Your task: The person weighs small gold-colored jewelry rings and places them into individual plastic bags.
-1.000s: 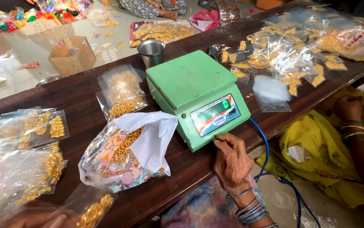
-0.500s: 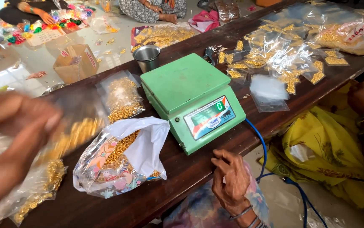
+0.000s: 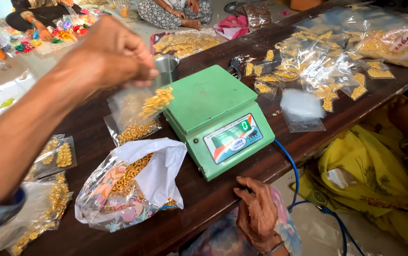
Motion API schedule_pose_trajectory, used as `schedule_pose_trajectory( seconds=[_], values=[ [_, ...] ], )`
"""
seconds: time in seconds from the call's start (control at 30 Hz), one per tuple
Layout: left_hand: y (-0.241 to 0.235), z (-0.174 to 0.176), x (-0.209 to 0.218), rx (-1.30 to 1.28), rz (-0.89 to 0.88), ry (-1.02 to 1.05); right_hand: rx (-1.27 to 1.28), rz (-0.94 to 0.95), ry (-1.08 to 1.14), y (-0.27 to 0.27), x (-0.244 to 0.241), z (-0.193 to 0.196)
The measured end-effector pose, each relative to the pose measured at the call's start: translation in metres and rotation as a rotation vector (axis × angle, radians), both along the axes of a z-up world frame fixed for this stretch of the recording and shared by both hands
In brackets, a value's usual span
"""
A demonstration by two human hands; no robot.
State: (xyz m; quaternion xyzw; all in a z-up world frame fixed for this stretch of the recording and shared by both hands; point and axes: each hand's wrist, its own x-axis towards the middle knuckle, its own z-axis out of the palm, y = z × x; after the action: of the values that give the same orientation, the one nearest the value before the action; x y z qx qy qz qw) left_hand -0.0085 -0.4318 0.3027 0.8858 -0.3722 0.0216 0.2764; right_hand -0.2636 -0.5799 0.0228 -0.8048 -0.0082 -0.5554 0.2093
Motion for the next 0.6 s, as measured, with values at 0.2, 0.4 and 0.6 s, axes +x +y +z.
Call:
schedule_pose_trajectory(
  seconds=[0.2,0.4,0.6],
  values=[
    [-0.054,-0.009,0.021,-0.123,-0.059,0.194,-0.03,0.009,-0.01,-0.004,0.002,-0.005],
    [-0.082,-0.025,0.027,-0.239,-0.174,0.176,-0.026,0.011,-0.04,-0.008,0.006,-0.015],
    [-0.092,-0.032,0.033,-0.287,-0.283,0.215,-0.095,-0.011,-0.055,-0.013,0.012,-0.022]
  ],
)
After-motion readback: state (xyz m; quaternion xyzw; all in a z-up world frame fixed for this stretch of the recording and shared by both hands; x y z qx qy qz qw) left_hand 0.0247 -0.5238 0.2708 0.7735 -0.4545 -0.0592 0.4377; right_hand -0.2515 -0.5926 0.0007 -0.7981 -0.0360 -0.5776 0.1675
